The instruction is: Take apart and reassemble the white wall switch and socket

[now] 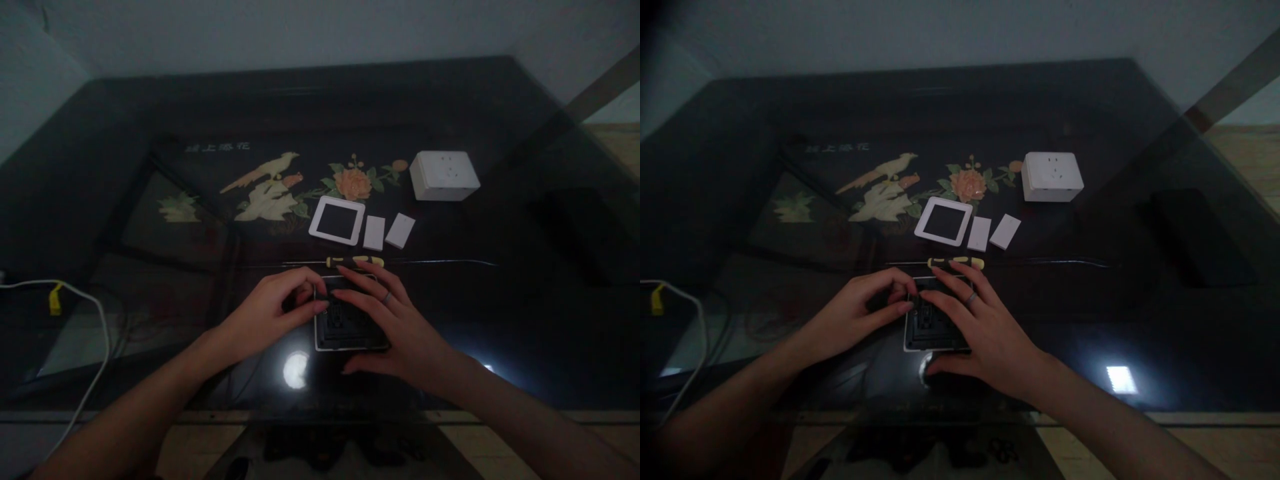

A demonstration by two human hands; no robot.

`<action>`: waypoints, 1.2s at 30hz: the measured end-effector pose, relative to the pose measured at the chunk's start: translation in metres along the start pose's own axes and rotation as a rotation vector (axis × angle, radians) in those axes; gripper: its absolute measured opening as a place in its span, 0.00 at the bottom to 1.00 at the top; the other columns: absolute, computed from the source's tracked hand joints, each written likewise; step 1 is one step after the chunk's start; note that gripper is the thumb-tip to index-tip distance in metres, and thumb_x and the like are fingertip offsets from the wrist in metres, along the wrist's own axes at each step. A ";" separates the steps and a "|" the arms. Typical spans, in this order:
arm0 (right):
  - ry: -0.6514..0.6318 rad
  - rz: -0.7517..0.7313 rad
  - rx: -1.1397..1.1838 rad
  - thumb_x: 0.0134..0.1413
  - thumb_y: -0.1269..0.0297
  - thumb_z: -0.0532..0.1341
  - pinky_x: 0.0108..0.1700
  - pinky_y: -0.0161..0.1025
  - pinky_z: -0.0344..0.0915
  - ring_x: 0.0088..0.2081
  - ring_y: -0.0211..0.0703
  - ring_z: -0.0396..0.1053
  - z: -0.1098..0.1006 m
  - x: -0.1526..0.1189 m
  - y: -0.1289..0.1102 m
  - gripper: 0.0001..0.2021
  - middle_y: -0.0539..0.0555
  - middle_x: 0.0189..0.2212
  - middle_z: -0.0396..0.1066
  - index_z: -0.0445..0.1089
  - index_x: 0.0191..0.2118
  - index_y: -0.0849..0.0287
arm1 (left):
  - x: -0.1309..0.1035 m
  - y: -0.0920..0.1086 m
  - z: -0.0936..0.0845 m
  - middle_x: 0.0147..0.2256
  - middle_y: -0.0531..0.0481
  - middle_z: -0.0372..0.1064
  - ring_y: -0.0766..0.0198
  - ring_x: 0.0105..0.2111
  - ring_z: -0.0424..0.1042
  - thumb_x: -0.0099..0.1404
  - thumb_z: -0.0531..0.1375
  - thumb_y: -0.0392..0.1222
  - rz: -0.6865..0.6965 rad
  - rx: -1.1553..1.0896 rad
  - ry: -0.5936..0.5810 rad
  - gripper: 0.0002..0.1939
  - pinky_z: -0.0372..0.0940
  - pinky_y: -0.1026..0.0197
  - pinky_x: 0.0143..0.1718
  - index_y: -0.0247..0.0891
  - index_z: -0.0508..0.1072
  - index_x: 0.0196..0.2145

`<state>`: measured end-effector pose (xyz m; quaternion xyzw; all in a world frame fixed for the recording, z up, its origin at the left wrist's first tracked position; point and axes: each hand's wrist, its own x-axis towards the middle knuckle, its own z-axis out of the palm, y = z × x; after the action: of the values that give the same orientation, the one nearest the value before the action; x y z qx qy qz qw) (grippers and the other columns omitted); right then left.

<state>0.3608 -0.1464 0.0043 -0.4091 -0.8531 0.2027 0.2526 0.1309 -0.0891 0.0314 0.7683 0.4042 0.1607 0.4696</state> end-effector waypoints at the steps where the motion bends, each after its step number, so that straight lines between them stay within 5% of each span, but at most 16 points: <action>1: 0.012 -0.011 -0.008 0.47 0.42 0.66 0.62 0.65 0.58 0.67 0.61 0.48 -0.002 -0.001 0.000 0.38 0.64 0.64 0.58 0.60 0.61 0.57 | 0.002 0.001 -0.003 0.25 0.58 0.59 0.67 0.27 0.62 0.67 0.57 0.41 0.014 0.024 0.018 0.05 0.59 0.64 0.31 0.39 0.71 0.38; 5: 0.078 -0.012 0.004 0.51 0.44 0.64 0.58 0.61 0.63 0.63 0.58 0.56 -0.012 -0.003 0.001 0.31 0.64 0.60 0.63 0.66 0.55 0.58 | 0.020 0.006 -0.017 0.29 0.55 0.65 0.65 0.30 0.65 0.68 0.56 0.40 0.094 0.211 0.076 0.06 0.61 0.64 0.34 0.39 0.71 0.39; 9: 0.192 -0.001 0.027 0.56 0.49 0.63 0.54 0.57 0.67 0.58 0.55 0.63 -0.021 -0.004 0.000 0.20 0.61 0.54 0.69 0.68 0.49 0.56 | 0.057 0.011 -0.027 0.40 0.49 0.69 0.60 0.41 0.69 0.67 0.57 0.38 0.253 0.462 -0.049 0.07 0.63 0.59 0.43 0.38 0.71 0.43; 14: 0.319 0.033 0.034 0.62 0.58 0.60 0.51 0.51 0.69 0.52 0.50 0.67 -0.031 -0.006 -0.002 0.09 0.58 0.48 0.71 0.68 0.45 0.55 | 0.095 0.017 -0.018 0.41 0.48 0.72 0.59 0.41 0.71 0.63 0.63 0.38 0.331 0.582 -0.286 0.14 0.62 0.61 0.41 0.38 0.71 0.47; 20: 0.316 0.062 0.021 0.62 0.63 0.59 0.50 0.52 0.69 0.51 0.51 0.68 -0.033 -0.006 -0.001 0.07 0.56 0.47 0.71 0.68 0.45 0.53 | 0.097 0.024 -0.008 0.42 0.47 0.72 0.58 0.41 0.72 0.65 0.61 0.35 0.346 0.691 -0.306 0.14 0.63 0.61 0.39 0.37 0.72 0.48; 23: 0.272 0.065 0.033 0.61 0.62 0.59 0.49 0.54 0.70 0.51 0.51 0.67 -0.028 -0.006 0.000 0.09 0.56 0.48 0.70 0.67 0.47 0.52 | 0.078 0.032 -0.022 0.43 0.47 0.72 0.58 0.41 0.73 0.65 0.61 0.34 0.359 0.656 -0.142 0.16 0.66 0.59 0.42 0.39 0.71 0.51; 26: 0.176 0.078 0.038 0.59 0.56 0.62 0.51 0.58 0.70 0.55 0.55 0.65 -0.021 -0.006 0.001 0.17 0.59 0.53 0.67 0.65 0.52 0.52 | 0.050 0.041 -0.043 0.46 0.49 0.72 0.65 0.35 0.73 0.63 0.64 0.35 0.398 0.399 0.224 0.21 0.70 0.61 0.39 0.42 0.70 0.54; 29: 0.033 0.084 0.032 0.53 0.48 0.65 0.55 0.63 0.67 0.61 0.61 0.58 -0.012 -0.005 0.002 0.32 0.64 0.61 0.59 0.59 0.60 0.54 | 0.025 0.041 -0.053 0.50 0.48 0.69 0.60 0.42 0.74 0.58 0.70 0.35 0.450 0.001 0.533 0.32 0.74 0.63 0.34 0.45 0.67 0.58; 33: -0.066 0.073 -0.005 0.46 0.46 0.69 0.59 0.65 0.63 0.65 0.63 0.52 -0.002 -0.005 0.002 0.43 0.66 0.65 0.53 0.53 0.64 0.57 | 0.011 0.024 -0.036 0.38 0.53 0.73 0.67 0.26 0.76 0.60 0.69 0.39 0.435 -0.467 0.650 0.25 0.75 0.63 0.27 0.47 0.69 0.54; 36: -0.063 0.101 -0.021 0.46 0.53 0.71 0.59 0.64 0.64 0.63 0.61 0.54 0.001 -0.005 0.002 0.43 0.64 0.64 0.55 0.52 0.65 0.55 | 0.008 0.012 -0.015 0.36 0.56 0.73 0.66 0.27 0.77 0.61 0.68 0.37 0.413 -0.589 0.705 0.22 0.76 0.62 0.29 0.50 0.70 0.51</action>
<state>0.3640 -0.1491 0.0015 -0.4477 -0.8409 0.2190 0.2107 0.1317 -0.0767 0.0483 0.5660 0.3154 0.6070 0.4600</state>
